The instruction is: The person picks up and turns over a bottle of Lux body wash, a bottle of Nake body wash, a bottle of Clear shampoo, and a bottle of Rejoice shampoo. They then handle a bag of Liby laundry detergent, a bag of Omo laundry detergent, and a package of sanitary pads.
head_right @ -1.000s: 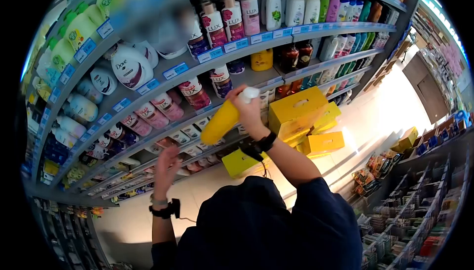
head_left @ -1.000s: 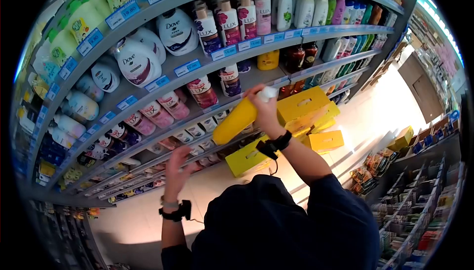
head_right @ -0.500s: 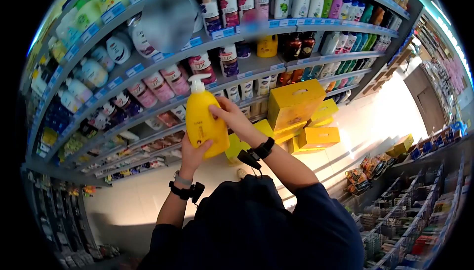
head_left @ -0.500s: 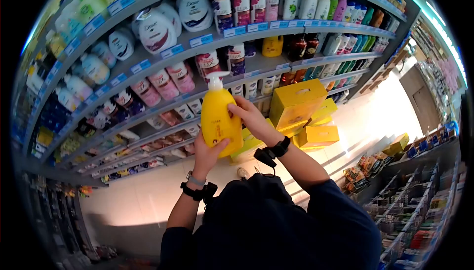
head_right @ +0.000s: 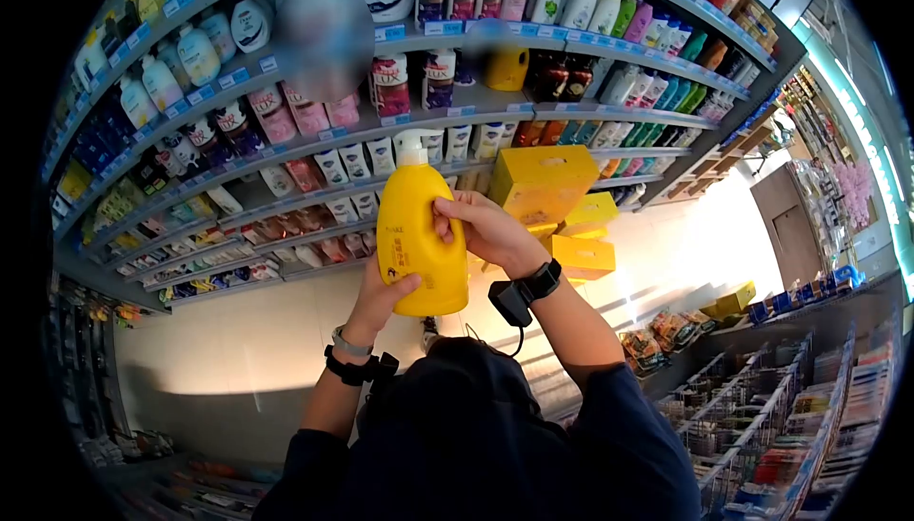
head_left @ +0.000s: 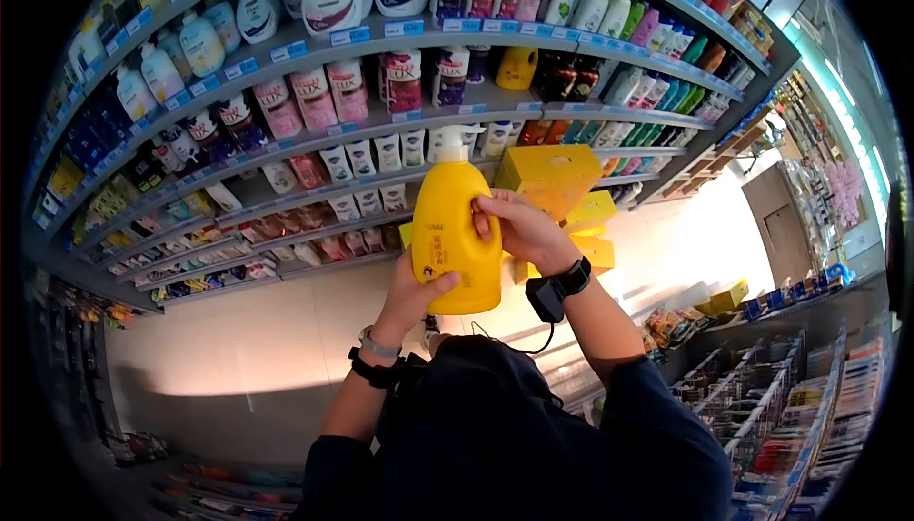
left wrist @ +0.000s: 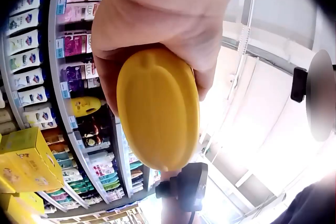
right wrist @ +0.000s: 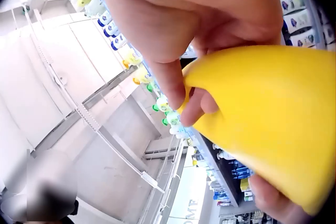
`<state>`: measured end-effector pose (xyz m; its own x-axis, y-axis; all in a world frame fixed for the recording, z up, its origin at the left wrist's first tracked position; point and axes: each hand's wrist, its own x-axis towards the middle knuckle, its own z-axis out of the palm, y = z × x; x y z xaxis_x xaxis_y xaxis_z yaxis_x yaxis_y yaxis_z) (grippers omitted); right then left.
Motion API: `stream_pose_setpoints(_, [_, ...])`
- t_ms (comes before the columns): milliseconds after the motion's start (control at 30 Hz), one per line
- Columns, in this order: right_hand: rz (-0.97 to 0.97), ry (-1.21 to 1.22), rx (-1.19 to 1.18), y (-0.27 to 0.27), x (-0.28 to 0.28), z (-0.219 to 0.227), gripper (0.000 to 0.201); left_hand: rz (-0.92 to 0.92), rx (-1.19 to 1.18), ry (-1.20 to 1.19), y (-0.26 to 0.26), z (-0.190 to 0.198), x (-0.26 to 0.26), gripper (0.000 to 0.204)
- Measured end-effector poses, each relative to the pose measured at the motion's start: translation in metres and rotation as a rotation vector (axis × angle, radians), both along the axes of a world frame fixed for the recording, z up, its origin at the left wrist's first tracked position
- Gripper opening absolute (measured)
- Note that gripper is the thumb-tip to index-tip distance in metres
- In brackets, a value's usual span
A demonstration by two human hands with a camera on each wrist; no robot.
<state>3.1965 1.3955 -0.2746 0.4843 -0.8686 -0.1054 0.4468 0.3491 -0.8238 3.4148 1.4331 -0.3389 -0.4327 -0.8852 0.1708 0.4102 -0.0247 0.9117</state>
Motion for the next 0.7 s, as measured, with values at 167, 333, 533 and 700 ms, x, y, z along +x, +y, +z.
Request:
stream_pose_setpoints(167, [0.008, 0.033, 0.007, 0.037, -0.014, 0.008, 0.025, -0.001, 0.097, -0.034, 0.016, 0.001, -0.011, 0.046])
stream_pose_setpoints(333, [-0.107, 0.057, 0.014, 0.047, -0.021, -0.009, 0.027, -0.013, 0.176, -0.095, 0.021, -0.015, -0.021, 0.043])
stream_pose_setpoints(533, [-0.179, 0.044, -0.067, 0.050, -0.053, -0.004, 0.024, -0.041, 0.200, -0.125, 0.005, -0.013, -0.052, 0.044])
stream_pose_setpoints(700, [-0.254, 0.005, -0.022, 0.032, -0.127, -0.006, 0.023, -0.121, 0.114, -0.119, -0.015, -0.014, -0.125, 0.047])
